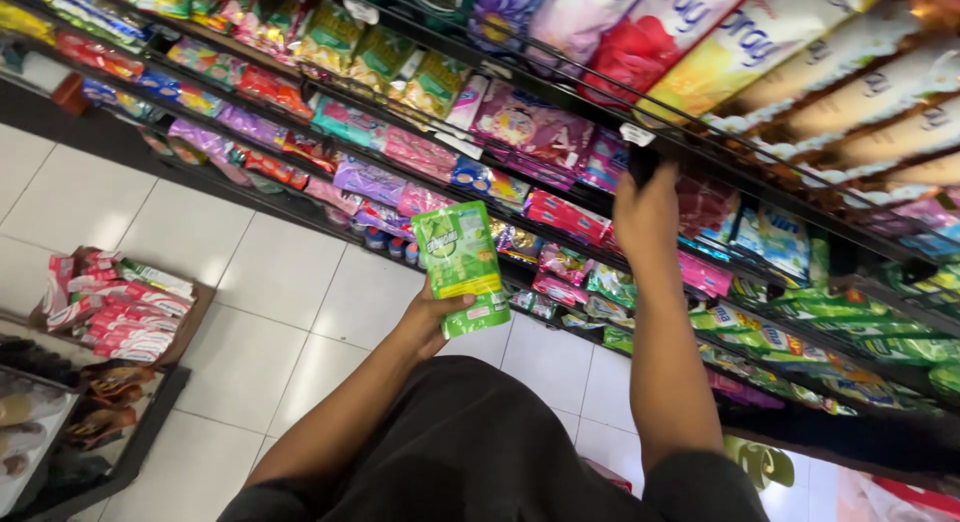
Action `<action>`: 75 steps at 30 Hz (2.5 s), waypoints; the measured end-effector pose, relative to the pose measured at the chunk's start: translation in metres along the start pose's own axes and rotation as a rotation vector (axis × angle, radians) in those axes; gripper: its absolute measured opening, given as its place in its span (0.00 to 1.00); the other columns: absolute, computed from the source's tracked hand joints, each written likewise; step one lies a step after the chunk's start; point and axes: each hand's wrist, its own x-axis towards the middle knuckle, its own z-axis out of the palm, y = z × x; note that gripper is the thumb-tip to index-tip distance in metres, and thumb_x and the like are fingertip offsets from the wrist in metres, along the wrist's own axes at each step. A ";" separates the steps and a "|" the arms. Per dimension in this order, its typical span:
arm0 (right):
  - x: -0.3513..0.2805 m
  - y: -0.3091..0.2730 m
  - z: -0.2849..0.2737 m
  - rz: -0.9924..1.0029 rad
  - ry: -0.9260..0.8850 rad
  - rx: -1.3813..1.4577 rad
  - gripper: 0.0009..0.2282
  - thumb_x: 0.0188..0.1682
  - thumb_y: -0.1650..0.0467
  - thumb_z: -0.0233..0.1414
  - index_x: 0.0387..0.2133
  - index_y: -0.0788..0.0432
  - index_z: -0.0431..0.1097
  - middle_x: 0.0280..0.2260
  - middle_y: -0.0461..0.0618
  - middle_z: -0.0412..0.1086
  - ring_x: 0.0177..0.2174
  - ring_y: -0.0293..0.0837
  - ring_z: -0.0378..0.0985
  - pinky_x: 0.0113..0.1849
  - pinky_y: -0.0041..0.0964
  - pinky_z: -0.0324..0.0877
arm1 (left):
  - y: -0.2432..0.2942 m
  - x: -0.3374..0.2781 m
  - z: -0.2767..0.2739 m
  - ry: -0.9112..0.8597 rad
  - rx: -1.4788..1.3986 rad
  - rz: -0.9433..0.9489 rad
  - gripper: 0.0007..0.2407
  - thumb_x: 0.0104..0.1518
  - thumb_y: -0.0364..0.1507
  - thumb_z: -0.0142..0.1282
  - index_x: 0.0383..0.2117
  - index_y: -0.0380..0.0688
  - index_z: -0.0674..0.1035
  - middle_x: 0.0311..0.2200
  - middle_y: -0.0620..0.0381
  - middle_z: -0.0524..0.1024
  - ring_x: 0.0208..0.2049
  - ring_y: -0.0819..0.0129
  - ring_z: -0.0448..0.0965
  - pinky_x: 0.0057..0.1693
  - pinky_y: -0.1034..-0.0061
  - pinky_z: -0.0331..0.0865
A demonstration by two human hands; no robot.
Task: Scanning detergent packets with a handheld scanner and arranging them on store shelves.
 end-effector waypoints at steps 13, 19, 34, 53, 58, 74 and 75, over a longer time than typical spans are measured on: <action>-0.211 -0.071 -0.034 0.475 -0.207 1.230 0.16 0.45 0.81 0.48 0.47 0.64 0.62 0.37 0.52 0.69 0.40 0.46 0.76 0.48 0.44 0.70 | 0.042 0.030 -0.044 -0.152 0.234 -0.026 0.37 0.44 0.10 0.58 0.64 0.50 0.60 0.54 0.50 0.74 0.56 0.57 0.76 0.61 0.61 0.71; -0.227 -0.125 -0.030 0.615 -0.412 0.867 0.05 0.49 0.78 0.51 0.37 0.65 0.66 0.24 0.48 0.68 0.22 0.40 0.72 0.27 0.35 0.69 | 0.040 0.046 -0.057 -0.100 0.102 -0.014 0.28 0.51 0.15 0.57 0.61 0.46 0.65 0.53 0.50 0.75 0.54 0.57 0.77 0.60 0.59 0.71; -0.232 -0.194 -0.033 0.739 -0.424 1.024 0.09 0.49 0.77 0.50 0.43 0.64 0.64 0.23 0.47 0.66 0.20 0.37 0.69 0.25 0.34 0.68 | 0.054 0.048 -0.076 -0.118 -0.022 -0.105 0.32 0.44 0.13 0.51 0.60 0.50 0.65 0.52 0.51 0.75 0.55 0.53 0.76 0.61 0.53 0.71; -0.187 -0.130 -0.092 0.028 -0.521 0.294 0.21 0.35 0.76 0.58 0.45 0.69 0.69 0.34 0.62 0.74 0.34 0.52 0.77 0.37 0.44 0.72 | 0.046 0.054 -0.083 -0.407 -0.161 -0.346 0.23 0.57 0.27 0.56 0.60 0.33 0.68 0.55 0.40 0.75 0.57 0.48 0.76 0.65 0.54 0.67; -0.206 -0.128 -0.065 0.580 -0.713 0.638 0.09 0.44 0.77 0.53 0.37 0.67 0.71 0.25 0.56 0.74 0.24 0.44 0.77 0.30 0.41 0.74 | 0.035 0.058 -0.076 -0.354 -0.092 -0.219 0.23 0.55 0.24 0.58 0.60 0.38 0.69 0.54 0.45 0.76 0.56 0.52 0.76 0.64 0.56 0.68; -0.040 -0.059 -0.070 0.251 -0.156 0.352 0.27 0.46 0.71 0.59 0.60 0.62 0.60 0.39 0.57 0.72 0.37 0.48 0.77 0.39 0.42 0.70 | 0.033 0.055 -0.016 -0.406 -0.351 -0.265 0.31 0.65 0.52 0.33 0.69 0.45 0.63 0.68 0.48 0.63 0.68 0.49 0.63 0.71 0.48 0.55; -0.019 -0.052 -0.062 0.195 -0.129 0.297 0.33 0.43 0.71 0.61 0.64 0.63 0.57 0.46 0.63 0.74 0.43 0.52 0.79 0.46 0.45 0.71 | 0.031 0.056 -0.015 -0.371 -0.282 -0.254 0.29 0.67 0.50 0.34 0.69 0.45 0.62 0.68 0.48 0.63 0.68 0.49 0.64 0.72 0.48 0.55</action>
